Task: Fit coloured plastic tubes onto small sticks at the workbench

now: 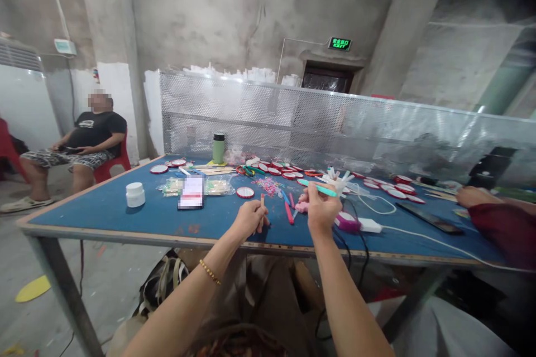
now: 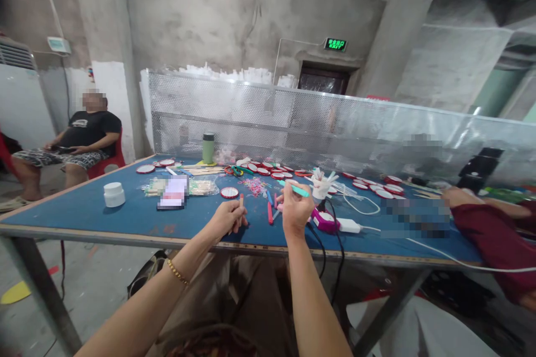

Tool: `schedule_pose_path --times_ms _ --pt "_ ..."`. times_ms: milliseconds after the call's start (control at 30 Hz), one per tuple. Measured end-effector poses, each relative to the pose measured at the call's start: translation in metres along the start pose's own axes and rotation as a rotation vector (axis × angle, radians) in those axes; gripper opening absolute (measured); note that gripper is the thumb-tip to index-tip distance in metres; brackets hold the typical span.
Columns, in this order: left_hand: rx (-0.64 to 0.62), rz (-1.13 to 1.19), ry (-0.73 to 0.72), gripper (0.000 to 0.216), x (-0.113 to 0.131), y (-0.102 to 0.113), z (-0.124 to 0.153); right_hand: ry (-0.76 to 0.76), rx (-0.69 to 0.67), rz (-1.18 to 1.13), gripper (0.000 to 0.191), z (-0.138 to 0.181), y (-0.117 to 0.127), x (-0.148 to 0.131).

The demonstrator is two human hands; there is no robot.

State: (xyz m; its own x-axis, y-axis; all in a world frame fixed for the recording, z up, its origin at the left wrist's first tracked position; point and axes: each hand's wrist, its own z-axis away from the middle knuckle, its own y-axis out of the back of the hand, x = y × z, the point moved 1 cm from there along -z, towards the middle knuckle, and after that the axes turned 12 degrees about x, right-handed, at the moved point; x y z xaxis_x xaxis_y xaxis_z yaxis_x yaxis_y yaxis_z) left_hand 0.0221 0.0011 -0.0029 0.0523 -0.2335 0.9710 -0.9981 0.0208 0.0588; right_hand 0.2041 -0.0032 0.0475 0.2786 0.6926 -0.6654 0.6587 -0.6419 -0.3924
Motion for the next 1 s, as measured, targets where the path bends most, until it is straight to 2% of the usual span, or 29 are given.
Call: schedule_pose_path --times_ms 67,133,267,367,633,1000 --pt "0.001 -0.001 0.01 0.012 0.001 0.0 0.0 -0.101 -0.007 -0.078 0.031 0.007 0.0 -0.004" --pt "-0.002 -0.002 0.017 0.012 0.001 -0.001 0.0 -0.132 -0.03 -0.103 0.031 0.018 -0.001 -0.005" --pt "-0.006 0.019 0.02 0.012 0.003 -0.001 0.001 -0.122 -0.245 -0.06 0.024 0.043 -0.005 -0.006" --pt "-0.008 0.032 0.02 0.011 0.004 0.0 0.002 -0.082 -0.334 -0.018 0.022 0.053 -0.005 -0.007" --pt "-0.014 0.059 -0.002 0.012 0.001 0.0 0.0 0.084 -0.407 0.053 0.023 0.058 -0.001 -0.007" --pt "-0.039 0.084 -0.013 0.017 -0.003 -0.001 -0.002 0.021 -0.464 0.021 0.021 0.062 -0.004 -0.005"
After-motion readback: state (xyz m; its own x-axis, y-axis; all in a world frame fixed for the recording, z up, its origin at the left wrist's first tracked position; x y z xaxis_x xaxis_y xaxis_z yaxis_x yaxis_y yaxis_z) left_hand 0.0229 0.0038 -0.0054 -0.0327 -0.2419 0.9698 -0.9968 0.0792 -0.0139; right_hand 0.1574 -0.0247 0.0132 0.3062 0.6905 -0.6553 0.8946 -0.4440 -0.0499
